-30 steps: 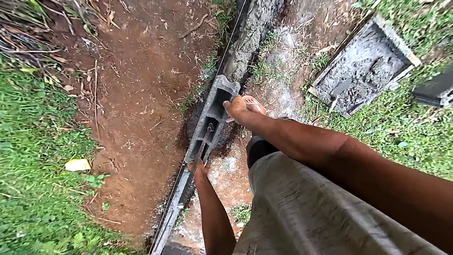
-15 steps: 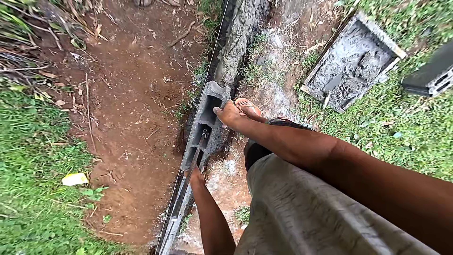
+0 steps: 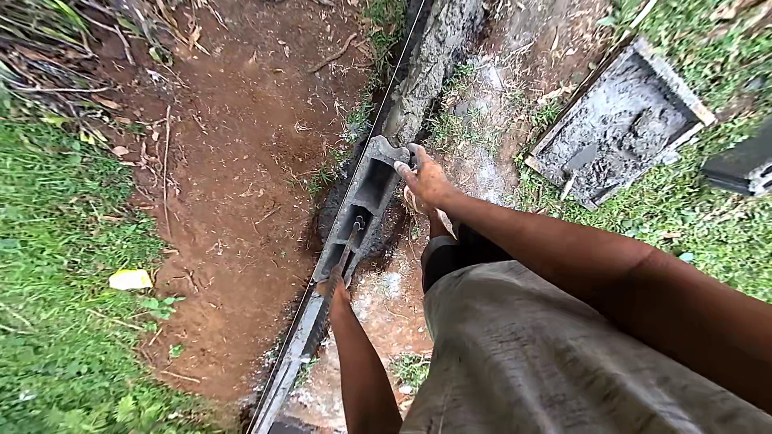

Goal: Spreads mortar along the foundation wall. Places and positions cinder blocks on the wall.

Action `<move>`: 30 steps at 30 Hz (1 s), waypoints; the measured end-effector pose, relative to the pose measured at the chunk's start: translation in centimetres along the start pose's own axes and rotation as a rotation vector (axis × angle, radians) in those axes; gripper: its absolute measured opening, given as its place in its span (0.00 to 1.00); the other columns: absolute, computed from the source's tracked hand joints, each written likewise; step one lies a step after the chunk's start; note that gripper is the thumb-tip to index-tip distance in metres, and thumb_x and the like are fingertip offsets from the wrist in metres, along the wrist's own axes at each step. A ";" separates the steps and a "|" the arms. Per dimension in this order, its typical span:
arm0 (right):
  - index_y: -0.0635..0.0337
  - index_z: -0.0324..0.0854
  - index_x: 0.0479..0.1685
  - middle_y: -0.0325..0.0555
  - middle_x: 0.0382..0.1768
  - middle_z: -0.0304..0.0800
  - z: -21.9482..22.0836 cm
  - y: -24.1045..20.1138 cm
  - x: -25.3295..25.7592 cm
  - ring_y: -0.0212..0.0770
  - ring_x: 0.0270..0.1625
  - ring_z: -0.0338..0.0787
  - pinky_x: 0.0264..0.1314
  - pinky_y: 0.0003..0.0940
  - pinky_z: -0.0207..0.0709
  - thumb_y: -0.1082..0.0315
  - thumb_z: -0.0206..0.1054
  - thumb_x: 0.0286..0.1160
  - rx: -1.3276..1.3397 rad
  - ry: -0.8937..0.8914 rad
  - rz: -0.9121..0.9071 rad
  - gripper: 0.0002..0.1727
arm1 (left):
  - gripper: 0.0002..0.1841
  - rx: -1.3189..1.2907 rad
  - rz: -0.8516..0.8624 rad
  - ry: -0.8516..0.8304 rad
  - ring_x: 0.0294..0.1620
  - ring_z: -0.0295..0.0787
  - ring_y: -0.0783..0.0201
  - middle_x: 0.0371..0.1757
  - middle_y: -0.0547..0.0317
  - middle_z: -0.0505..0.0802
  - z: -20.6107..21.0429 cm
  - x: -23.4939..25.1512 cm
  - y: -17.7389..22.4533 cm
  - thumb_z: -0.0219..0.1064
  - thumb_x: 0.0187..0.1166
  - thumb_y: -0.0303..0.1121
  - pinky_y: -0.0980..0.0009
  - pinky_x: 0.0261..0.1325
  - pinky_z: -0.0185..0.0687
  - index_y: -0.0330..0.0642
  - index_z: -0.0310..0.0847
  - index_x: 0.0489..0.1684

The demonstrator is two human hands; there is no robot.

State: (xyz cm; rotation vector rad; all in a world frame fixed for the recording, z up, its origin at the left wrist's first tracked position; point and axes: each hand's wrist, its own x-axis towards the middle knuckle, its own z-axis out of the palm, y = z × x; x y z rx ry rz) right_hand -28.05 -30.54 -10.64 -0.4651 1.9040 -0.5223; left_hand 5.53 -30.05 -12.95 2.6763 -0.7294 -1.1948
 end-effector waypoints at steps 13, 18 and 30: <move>0.50 0.85 0.71 0.52 0.68 0.89 0.0 -1.3 3.5 0.54 0.70 0.88 0.75 0.61 0.76 0.54 0.59 0.89 -0.189 -0.029 -0.192 0.20 | 0.25 -0.021 0.038 -0.021 0.62 0.88 0.48 0.64 0.35 0.87 0.1 1.8 -1.1 0.74 0.79 0.33 0.48 0.58 0.89 0.30 0.75 0.71; 0.48 0.86 0.71 0.52 0.64 0.92 -0.1 -2.4 3.3 0.56 0.68 0.89 0.72 0.65 0.76 0.54 0.59 0.89 -0.251 -0.021 -0.148 0.20 | 0.26 -0.019 0.071 -0.042 0.58 0.90 0.48 0.60 0.37 0.89 0.0 2.9 -1.5 0.76 0.75 0.32 0.47 0.56 0.90 0.31 0.76 0.70; 0.54 0.78 0.79 0.59 0.67 0.89 -0.7 -4.6 3.5 0.63 0.71 0.86 0.76 0.66 0.73 0.47 0.63 0.85 -0.509 -0.011 -0.297 0.30 | 0.20 -0.006 0.060 -0.028 0.55 0.90 0.54 0.53 0.40 0.92 -0.4 1.9 0.1 0.76 0.74 0.29 0.54 0.63 0.84 0.29 0.80 0.60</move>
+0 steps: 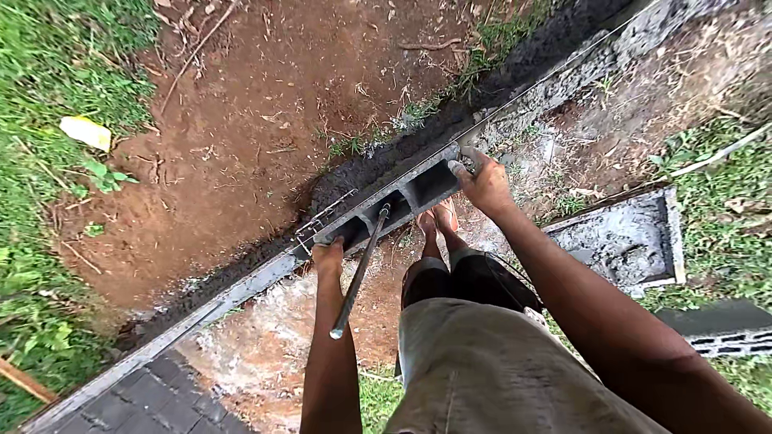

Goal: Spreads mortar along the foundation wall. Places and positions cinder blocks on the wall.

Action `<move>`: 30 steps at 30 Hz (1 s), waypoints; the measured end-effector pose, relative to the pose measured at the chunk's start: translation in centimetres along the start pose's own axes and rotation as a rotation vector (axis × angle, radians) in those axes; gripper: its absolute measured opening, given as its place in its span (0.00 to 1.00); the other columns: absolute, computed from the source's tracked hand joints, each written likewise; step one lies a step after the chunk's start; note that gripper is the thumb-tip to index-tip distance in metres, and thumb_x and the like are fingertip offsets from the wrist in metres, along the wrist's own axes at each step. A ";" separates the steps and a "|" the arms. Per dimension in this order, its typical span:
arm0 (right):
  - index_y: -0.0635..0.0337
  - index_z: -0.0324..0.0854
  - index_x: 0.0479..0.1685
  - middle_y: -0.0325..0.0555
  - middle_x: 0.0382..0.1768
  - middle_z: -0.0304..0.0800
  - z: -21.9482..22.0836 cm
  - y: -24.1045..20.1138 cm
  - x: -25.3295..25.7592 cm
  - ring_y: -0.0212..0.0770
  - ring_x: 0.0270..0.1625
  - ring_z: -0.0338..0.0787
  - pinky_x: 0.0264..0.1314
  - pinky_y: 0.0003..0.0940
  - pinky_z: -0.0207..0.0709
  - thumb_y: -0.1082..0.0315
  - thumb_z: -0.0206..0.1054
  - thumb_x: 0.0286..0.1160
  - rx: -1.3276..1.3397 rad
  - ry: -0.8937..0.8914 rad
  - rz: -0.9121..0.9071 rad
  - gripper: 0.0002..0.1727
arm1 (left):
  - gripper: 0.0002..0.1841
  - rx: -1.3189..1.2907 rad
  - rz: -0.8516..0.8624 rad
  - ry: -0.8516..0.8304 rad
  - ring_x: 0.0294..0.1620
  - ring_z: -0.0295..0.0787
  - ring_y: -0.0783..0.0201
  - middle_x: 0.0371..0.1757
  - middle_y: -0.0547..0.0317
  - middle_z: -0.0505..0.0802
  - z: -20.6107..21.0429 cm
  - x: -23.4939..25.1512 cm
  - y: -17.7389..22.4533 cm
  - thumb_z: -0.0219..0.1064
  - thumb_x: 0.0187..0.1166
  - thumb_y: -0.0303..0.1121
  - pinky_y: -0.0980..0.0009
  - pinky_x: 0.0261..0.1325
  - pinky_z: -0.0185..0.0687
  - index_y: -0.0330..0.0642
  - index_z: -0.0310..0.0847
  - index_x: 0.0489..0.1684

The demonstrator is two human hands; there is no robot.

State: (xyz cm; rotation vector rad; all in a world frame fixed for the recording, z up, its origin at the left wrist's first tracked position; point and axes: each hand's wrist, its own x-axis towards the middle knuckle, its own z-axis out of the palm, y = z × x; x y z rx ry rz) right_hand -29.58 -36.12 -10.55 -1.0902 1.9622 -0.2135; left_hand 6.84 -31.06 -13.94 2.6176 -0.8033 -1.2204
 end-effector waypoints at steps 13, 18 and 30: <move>0.59 0.72 0.77 0.61 0.55 0.94 0.6 -0.6 0.2 0.67 0.59 0.92 0.64 0.71 0.79 0.50 0.63 0.88 -0.002 0.008 0.006 0.28 | 0.20 -0.023 -0.006 -0.066 0.59 0.90 0.45 0.55 0.40 0.93 -0.7 -0.2 -1.1 0.75 0.75 0.39 0.40 0.63 0.83 0.35 0.84 0.59; 0.58 0.71 0.80 0.60 0.56 0.94 0.3 -1.0 0.3 0.66 0.58 0.93 0.63 0.70 0.80 0.50 0.63 0.87 -0.044 -0.022 0.036 0.30 | 0.19 0.010 -0.002 -0.052 0.59 0.90 0.48 0.55 0.41 0.93 -0.5 0.4 -0.8 0.75 0.76 0.37 0.43 0.67 0.82 0.33 0.85 0.57; 0.56 0.65 0.86 0.60 0.55 0.94 0.2 -1.0 0.6 0.65 0.59 0.92 0.64 0.69 0.80 0.47 0.61 0.88 -0.065 -0.055 0.065 0.34 | 0.22 0.139 -0.046 -0.019 0.60 0.89 0.41 0.55 0.36 0.92 -0.6 -0.4 -0.1 0.74 0.78 0.43 0.37 0.65 0.78 0.32 0.82 0.59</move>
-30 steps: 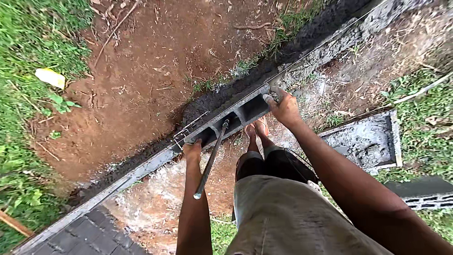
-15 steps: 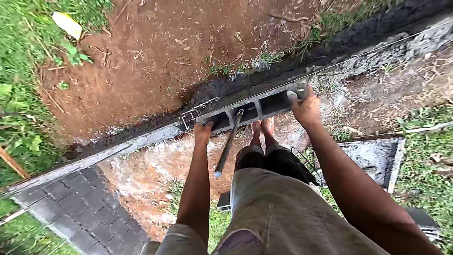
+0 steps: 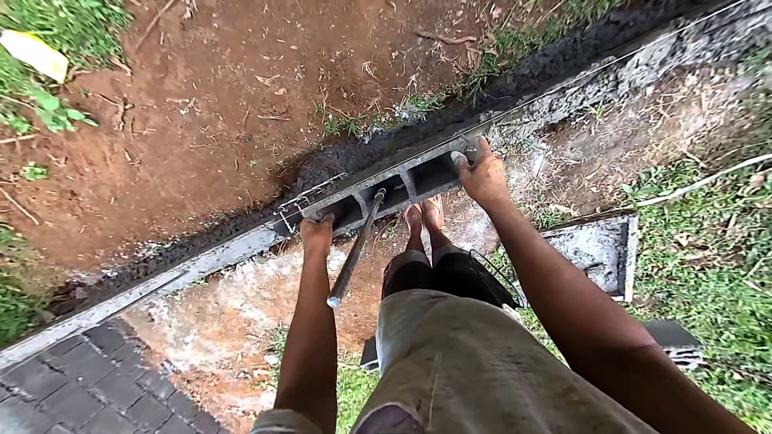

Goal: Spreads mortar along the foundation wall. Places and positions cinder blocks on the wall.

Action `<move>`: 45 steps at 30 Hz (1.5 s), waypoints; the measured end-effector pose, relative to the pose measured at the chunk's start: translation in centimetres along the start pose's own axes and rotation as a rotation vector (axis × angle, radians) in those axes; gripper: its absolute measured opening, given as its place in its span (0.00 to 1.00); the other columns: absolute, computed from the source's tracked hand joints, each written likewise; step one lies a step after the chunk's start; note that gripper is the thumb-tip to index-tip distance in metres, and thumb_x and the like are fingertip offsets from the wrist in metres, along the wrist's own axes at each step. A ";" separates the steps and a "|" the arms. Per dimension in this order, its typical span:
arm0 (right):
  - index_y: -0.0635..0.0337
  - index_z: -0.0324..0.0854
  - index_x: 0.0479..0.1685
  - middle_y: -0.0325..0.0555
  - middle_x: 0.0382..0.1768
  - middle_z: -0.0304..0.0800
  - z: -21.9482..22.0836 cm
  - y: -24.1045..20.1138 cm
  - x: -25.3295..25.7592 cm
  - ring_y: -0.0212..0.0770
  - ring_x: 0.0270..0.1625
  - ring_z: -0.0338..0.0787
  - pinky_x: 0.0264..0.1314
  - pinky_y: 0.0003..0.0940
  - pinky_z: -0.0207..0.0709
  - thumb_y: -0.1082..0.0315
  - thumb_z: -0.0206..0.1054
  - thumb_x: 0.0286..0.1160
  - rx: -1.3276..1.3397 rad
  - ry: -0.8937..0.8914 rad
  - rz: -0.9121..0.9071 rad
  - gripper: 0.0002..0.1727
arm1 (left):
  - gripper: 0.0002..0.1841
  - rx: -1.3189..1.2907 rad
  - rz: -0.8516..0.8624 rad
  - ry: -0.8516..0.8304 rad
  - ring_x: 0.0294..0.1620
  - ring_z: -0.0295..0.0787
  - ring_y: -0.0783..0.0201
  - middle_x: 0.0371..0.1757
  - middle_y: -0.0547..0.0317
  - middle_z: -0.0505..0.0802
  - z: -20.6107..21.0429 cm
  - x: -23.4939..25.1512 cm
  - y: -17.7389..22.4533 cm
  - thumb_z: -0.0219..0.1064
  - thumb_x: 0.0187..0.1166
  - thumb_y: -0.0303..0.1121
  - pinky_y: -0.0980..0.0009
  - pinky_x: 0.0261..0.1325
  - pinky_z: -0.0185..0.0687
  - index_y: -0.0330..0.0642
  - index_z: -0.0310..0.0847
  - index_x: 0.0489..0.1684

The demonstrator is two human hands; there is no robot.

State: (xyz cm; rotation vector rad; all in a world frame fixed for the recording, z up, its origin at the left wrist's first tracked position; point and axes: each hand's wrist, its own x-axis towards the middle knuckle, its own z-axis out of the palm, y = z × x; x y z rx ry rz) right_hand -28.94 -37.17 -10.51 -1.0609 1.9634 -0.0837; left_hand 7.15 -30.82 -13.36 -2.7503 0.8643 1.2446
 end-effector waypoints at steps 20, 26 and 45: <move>0.55 0.83 0.71 0.56 0.64 0.91 -1.5 2.9 -2.2 0.57 0.69 0.88 0.76 0.61 0.75 0.56 0.59 0.90 0.005 0.011 -0.264 0.20 | 0.21 -0.190 0.320 -0.018 0.68 0.85 0.47 0.66 0.37 0.88 -0.4 -2.4 -3.9 0.61 0.88 0.40 0.43 0.72 0.77 0.34 0.81 0.70; 0.55 0.84 0.68 0.54 0.64 0.90 -2.4 3.0 -1.3 0.52 0.68 0.88 0.76 0.56 0.76 0.56 0.57 0.90 0.074 0.047 -0.293 0.20 | 0.23 -0.350 0.393 -0.001 0.73 0.82 0.51 0.74 0.39 0.84 0.1 -1.8 -5.7 0.58 0.90 0.40 0.48 0.76 0.78 0.32 0.77 0.74; 0.66 0.71 0.79 0.65 0.68 0.84 -3.8 33.8 -26.9 0.55 0.62 0.91 0.66 0.53 0.85 0.60 0.57 0.93 0.418 0.245 0.130 0.24 | 0.23 -0.324 0.442 -0.102 0.70 0.84 0.42 0.73 0.35 0.83 -1.2 -1.7 -7.6 0.56 0.91 0.42 0.41 0.69 0.80 0.40 0.76 0.79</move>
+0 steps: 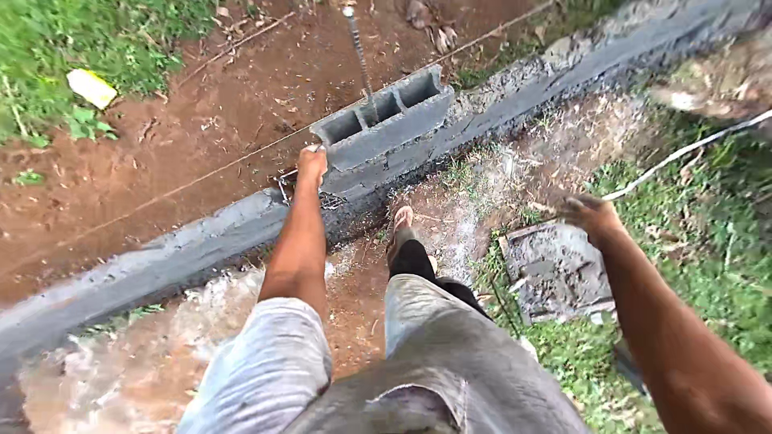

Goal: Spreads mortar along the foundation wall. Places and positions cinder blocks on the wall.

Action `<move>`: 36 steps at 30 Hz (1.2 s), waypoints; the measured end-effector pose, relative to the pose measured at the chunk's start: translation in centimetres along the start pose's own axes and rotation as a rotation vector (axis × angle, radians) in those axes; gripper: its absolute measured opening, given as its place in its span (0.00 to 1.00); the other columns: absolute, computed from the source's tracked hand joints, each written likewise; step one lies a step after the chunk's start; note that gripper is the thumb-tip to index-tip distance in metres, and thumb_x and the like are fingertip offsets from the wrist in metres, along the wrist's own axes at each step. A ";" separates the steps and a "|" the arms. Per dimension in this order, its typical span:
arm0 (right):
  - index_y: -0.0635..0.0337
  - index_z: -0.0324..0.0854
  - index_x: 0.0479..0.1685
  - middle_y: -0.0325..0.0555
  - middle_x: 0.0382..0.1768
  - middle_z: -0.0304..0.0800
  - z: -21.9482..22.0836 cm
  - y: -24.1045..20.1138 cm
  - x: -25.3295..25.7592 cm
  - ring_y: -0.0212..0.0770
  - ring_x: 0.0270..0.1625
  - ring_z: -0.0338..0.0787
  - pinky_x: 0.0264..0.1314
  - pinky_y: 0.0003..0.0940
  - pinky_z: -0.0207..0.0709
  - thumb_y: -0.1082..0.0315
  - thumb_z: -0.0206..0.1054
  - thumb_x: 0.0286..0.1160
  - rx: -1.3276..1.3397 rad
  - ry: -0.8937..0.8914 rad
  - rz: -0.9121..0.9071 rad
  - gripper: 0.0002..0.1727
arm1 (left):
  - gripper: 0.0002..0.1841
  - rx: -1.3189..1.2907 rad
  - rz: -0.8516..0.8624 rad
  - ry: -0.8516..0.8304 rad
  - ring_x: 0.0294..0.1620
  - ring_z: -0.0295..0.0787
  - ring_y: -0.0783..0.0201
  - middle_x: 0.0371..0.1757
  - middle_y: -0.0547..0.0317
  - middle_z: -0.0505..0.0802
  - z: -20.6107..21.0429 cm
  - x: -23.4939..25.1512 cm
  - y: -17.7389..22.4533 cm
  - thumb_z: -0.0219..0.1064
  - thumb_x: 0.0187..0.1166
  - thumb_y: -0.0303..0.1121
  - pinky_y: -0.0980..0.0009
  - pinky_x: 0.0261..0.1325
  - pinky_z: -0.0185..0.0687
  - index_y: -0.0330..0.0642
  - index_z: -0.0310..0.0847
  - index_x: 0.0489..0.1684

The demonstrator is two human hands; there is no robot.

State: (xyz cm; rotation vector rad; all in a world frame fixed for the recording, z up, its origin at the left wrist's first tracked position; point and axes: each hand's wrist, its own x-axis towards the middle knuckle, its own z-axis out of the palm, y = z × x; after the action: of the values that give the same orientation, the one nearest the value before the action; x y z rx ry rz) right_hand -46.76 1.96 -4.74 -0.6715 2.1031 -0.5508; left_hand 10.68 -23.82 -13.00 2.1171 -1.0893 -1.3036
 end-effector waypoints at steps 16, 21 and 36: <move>0.59 0.80 0.48 0.37 0.29 0.82 15.7 -19.3 8.9 0.31 0.25 0.82 0.31 0.29 0.81 0.50 0.54 0.94 0.469 -0.014 -0.112 0.21 | 0.22 -0.261 -0.024 0.036 0.70 0.83 0.47 0.68 0.40 0.87 -0.7 0.6 -0.4 0.64 0.87 0.44 0.43 0.74 0.77 0.35 0.83 0.66; 0.47 0.73 0.28 0.27 0.14 0.68 20.1 -25.1 13.1 0.26 0.14 0.66 0.19 0.24 0.67 0.52 0.51 0.94 0.684 -0.111 -0.260 0.21 | 0.29 -0.158 -0.069 0.082 0.71 0.81 0.42 0.68 0.36 0.86 -0.3 2.3 0.6 0.70 0.81 0.52 0.38 0.72 0.74 0.37 0.80 0.70; 0.59 0.80 0.73 0.62 0.65 0.89 22.1 -26.3 18.5 0.62 0.69 0.87 0.74 0.66 0.74 0.52 0.58 0.90 -0.307 -0.090 -0.506 0.24 | 0.34 -0.233 -0.056 0.221 0.80 0.77 0.49 0.79 0.41 0.81 3.4 3.7 0.2 0.74 0.77 0.34 0.47 0.82 0.72 0.37 0.68 0.84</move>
State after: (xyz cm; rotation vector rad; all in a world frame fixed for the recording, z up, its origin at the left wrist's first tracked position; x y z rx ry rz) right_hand -30.93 -32.88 -12.19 -1.3986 1.9478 -0.4572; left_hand 8.51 -26.70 -16.49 2.0685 -0.7538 -1.1278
